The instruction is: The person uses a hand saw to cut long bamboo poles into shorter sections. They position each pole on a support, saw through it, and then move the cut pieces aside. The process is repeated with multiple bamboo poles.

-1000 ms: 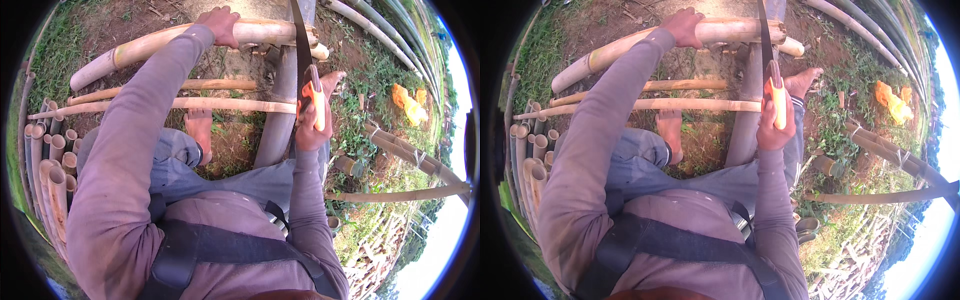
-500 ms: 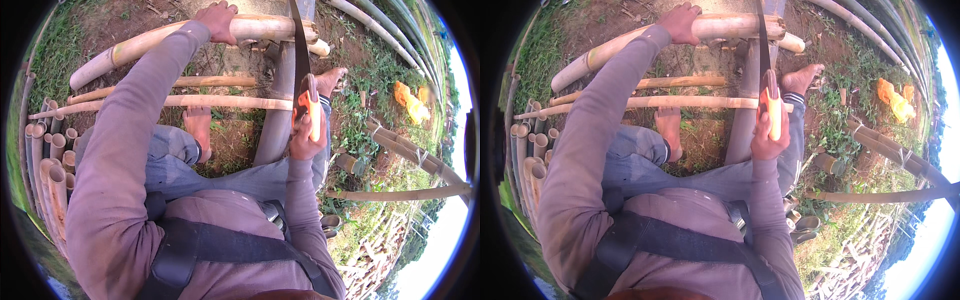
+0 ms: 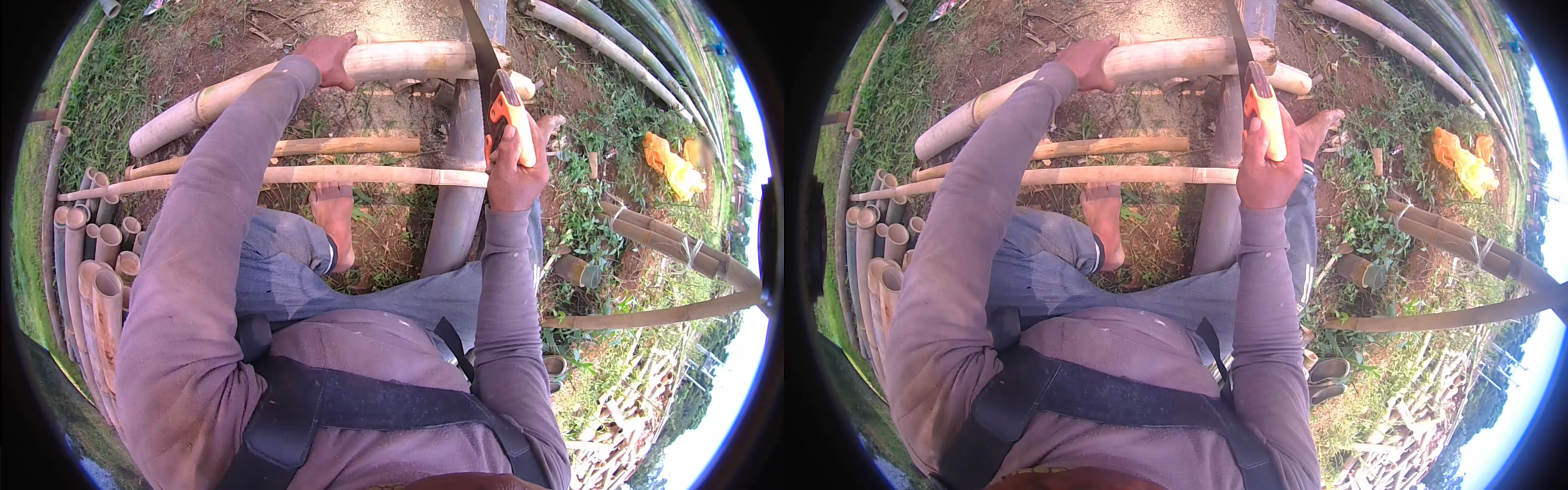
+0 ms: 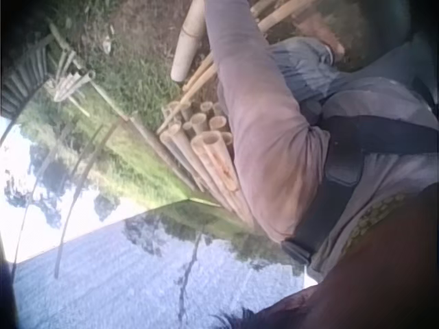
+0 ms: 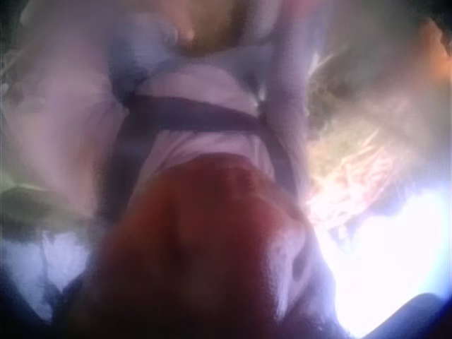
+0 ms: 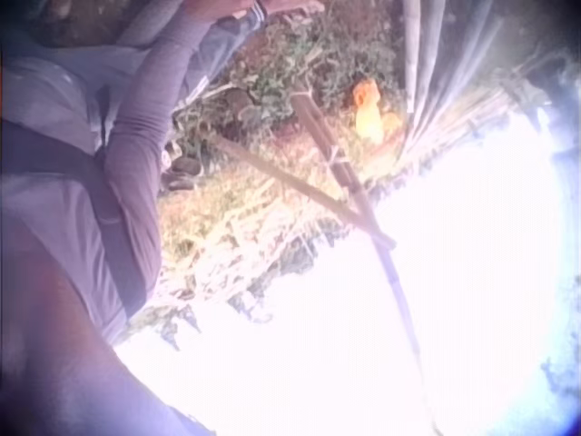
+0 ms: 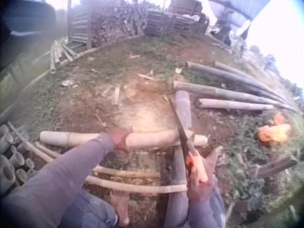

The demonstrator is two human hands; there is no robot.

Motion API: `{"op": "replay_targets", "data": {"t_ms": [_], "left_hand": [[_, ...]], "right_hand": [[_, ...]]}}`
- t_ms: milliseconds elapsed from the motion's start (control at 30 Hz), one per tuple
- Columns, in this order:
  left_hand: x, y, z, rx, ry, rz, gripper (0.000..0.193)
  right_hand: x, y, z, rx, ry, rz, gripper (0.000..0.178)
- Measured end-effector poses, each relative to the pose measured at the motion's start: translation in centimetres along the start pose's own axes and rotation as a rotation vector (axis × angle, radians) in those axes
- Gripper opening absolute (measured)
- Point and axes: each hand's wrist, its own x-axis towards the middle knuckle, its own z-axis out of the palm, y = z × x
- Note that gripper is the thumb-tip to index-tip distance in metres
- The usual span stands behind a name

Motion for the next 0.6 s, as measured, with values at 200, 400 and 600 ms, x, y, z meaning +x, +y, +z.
{"op": "replay_targets", "data": {"t_ms": [200,400,600], "left_hand": [[-1.6,2.2,0.6,0.084,0.090,-0.096,0.072],[-1.9,1.5,0.2,0.069,0.053,-0.099,0.073],[-1.5,2.3,0.8,0.093,0.133,-0.059,0.074]], "right_hand": [[-2.8,-0.6,-0.7,-0.003,0.061,0.074,0.039],[-13.4,-4.2,-7.1,-0.079,-0.008,0.237,0.054],[-2.7,0.3,-1.2,-0.067,0.040,0.063,0.039]]}}
